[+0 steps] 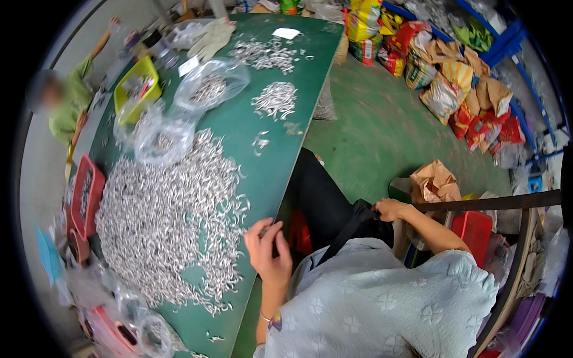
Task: The person sorts small curved metal components by hand, picking them up from a large pile on a green table and placing them into a small pile.
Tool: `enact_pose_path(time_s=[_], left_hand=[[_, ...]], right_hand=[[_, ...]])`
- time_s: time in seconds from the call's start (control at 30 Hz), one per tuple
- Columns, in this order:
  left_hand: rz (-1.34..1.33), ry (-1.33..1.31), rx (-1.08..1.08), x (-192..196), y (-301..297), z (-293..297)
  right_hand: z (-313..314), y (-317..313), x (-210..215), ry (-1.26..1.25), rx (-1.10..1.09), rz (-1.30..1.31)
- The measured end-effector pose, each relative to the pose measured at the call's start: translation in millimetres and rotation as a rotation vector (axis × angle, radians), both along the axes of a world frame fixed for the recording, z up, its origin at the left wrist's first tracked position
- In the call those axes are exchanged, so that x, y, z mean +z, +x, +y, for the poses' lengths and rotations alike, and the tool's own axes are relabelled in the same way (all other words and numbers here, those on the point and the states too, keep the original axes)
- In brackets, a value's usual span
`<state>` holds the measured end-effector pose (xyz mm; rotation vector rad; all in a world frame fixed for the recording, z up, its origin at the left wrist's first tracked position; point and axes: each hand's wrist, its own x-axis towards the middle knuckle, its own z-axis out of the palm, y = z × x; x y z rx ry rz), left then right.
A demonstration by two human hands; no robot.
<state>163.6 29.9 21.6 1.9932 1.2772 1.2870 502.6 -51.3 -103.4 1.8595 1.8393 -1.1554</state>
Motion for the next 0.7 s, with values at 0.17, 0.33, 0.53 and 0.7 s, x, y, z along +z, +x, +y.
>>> enact_pose_path(time_s=[0.17, 0.33, 0.53, 0.7], left_hand=[[0.158, -0.030, -0.152, 15.1, 75.1, 47.0], [0.250, -0.103, -0.268, -9.6, 151.9, 102.9], [0.333, -0.565, -0.603, -112.2, 244.4, 124.5], [0.622, -0.661, -0.571, -213.1, 278.3, 138.6]], right_hand=[[30.3, 51.4, -14.9, -0.596, -0.200, 0.431], [70.0, 129.6, -129.5, -0.537, -0.664, 0.763], [147.3, 196.2, -330.2, 0.005, -1.494, 0.565], [207.8, 229.6, -450.7, 0.281, -1.449, 0.327]])
